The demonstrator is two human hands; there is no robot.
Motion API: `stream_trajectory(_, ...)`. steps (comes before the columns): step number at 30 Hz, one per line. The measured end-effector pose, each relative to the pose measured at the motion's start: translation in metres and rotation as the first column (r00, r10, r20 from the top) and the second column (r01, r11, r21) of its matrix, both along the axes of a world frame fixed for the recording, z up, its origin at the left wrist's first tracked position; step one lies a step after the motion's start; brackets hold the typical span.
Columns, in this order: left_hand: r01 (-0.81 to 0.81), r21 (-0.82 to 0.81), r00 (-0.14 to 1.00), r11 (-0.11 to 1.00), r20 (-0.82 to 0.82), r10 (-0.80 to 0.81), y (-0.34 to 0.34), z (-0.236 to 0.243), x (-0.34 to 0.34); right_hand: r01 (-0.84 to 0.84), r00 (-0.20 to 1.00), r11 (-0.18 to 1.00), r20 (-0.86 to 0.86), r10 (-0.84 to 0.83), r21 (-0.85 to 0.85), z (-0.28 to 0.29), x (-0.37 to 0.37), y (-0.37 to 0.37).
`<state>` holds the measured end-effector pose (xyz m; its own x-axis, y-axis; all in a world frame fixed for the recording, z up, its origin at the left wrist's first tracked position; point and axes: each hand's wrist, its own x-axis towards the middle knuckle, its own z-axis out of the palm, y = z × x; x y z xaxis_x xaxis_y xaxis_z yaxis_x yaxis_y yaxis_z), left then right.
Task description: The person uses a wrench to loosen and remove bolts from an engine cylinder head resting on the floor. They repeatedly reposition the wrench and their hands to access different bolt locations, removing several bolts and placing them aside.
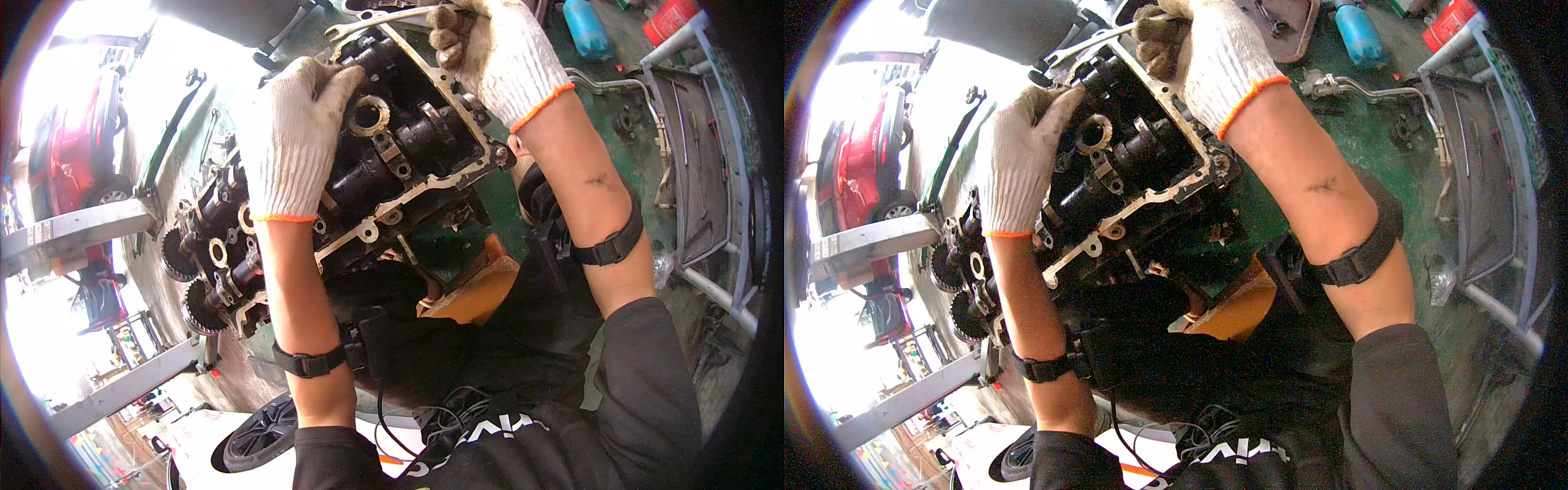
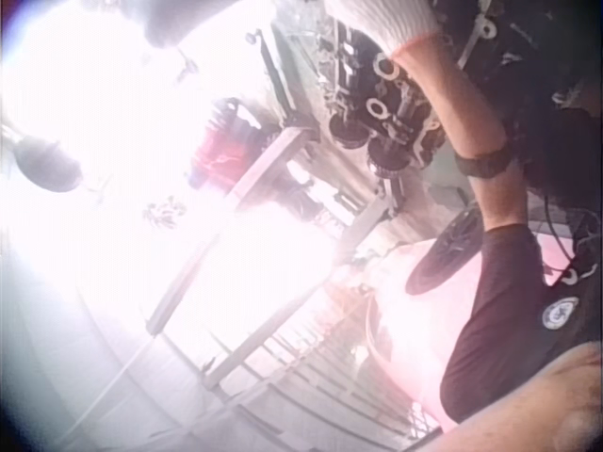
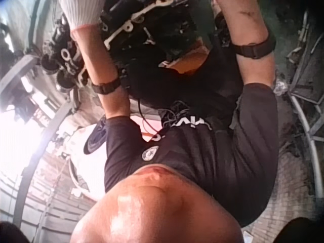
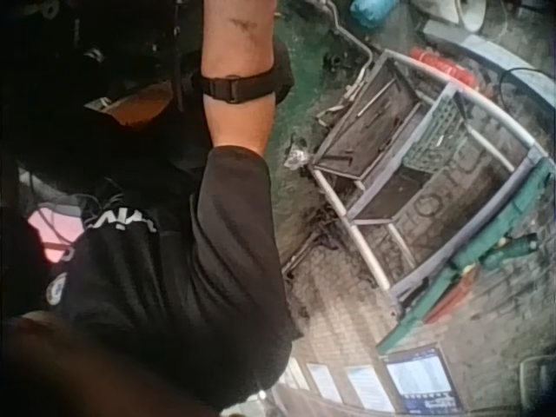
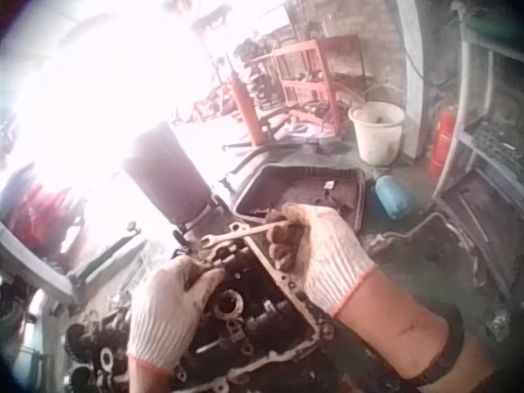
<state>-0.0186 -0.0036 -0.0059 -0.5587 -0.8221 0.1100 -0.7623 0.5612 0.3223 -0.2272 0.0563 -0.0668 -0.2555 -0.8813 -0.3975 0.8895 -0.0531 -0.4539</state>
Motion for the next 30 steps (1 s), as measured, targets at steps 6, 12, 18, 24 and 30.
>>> stream_trajectory(6,0.155,-0.133,0.98,0.979,-0.103,-0.169,-0.0041,-0.0018,0.0036,-0.001,1.0,1.0,-0.012,0.001,-0.016,0.0019,0.0019,0.0034)
stream_trajectory(12,0.092,-0.115,0.996,0.989,-0.002,-0.093,-0.0077,-0.0039,0.0055,-0.025,0.999,0.999,-0.029,0.025,-0.022,0.0047,0.0064,0.0047)
stream_trajectory(18,0.168,-0.19,0.983,0.967,-0.047,-0.18,-0.003,-0.006,0.0077,-0.015,1.0,0.999,0.022,0.017,-0.048,0.001,0.0063,0.001)
stream_trajectory(24,0.188,-0.18,0.981,0.965,-0.007,-0.193,-0.0076,-0.0074,0.0088,0.009,1.0,0.999,-0.024,-0.01,-0.031,0.0013,0.0053,-0.0004)
stream_trajectory(30,0.158,-0.075,0.977,0.985,-0.13,-0.167,-0.0048,-0.0053,0.0093,0.025,1.0,0.998,-0.019,-0.024,0.05,0.0018,0.0023,-0.0026)
